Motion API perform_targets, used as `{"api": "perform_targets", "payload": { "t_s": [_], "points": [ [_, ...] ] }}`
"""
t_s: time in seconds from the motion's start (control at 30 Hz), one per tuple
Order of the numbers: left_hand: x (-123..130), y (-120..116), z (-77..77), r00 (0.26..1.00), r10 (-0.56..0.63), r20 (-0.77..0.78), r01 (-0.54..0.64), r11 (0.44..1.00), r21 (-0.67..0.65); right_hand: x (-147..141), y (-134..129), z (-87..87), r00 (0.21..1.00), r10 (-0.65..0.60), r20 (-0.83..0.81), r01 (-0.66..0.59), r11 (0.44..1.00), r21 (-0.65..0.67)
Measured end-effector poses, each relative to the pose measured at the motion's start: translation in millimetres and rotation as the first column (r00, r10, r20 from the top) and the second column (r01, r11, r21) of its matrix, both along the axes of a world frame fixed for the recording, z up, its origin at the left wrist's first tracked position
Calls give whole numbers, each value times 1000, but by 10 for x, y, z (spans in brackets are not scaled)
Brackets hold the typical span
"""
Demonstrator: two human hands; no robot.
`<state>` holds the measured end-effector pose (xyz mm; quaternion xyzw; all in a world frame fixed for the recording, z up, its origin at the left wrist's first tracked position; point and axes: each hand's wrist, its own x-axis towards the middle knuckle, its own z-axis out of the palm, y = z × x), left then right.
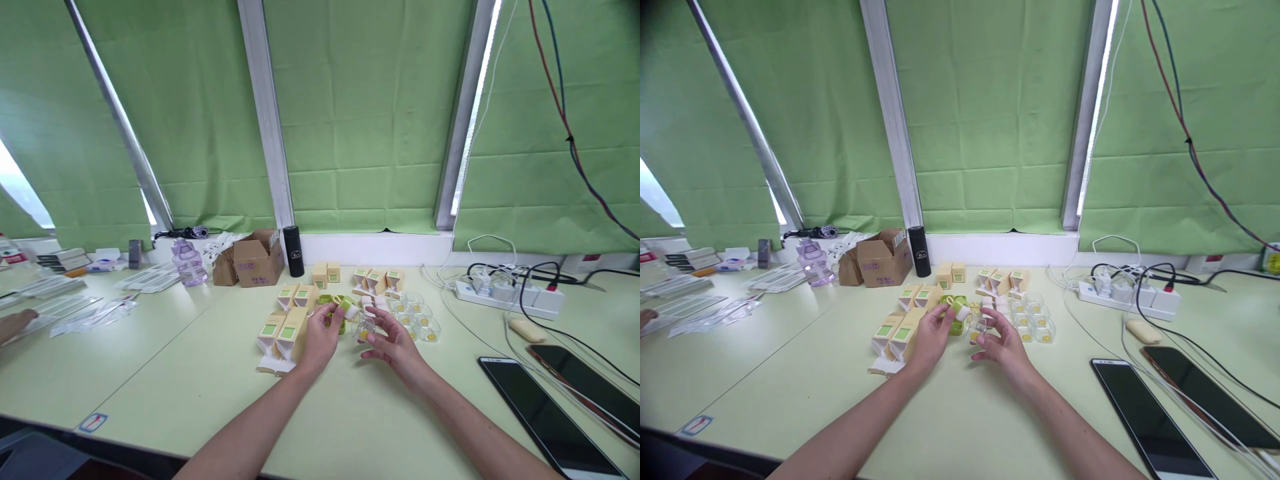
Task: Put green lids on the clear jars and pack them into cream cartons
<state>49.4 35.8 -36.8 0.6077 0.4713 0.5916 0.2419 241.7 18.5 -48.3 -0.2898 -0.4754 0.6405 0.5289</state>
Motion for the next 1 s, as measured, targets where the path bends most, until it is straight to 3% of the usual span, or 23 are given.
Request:
{"api": "perform_targets", "payload": {
  "t_s": [0.5,1.0],
  "points": [
    [36,-40,-29,997,-41,-60,40,999,-26,-2,-23,31,988,69,-136,-77,995,-61],
    [72,-104,6,993,-62,-101,64,998,16,8,-18,13,988,90,-128,-96,994,-47]
  ]
}}
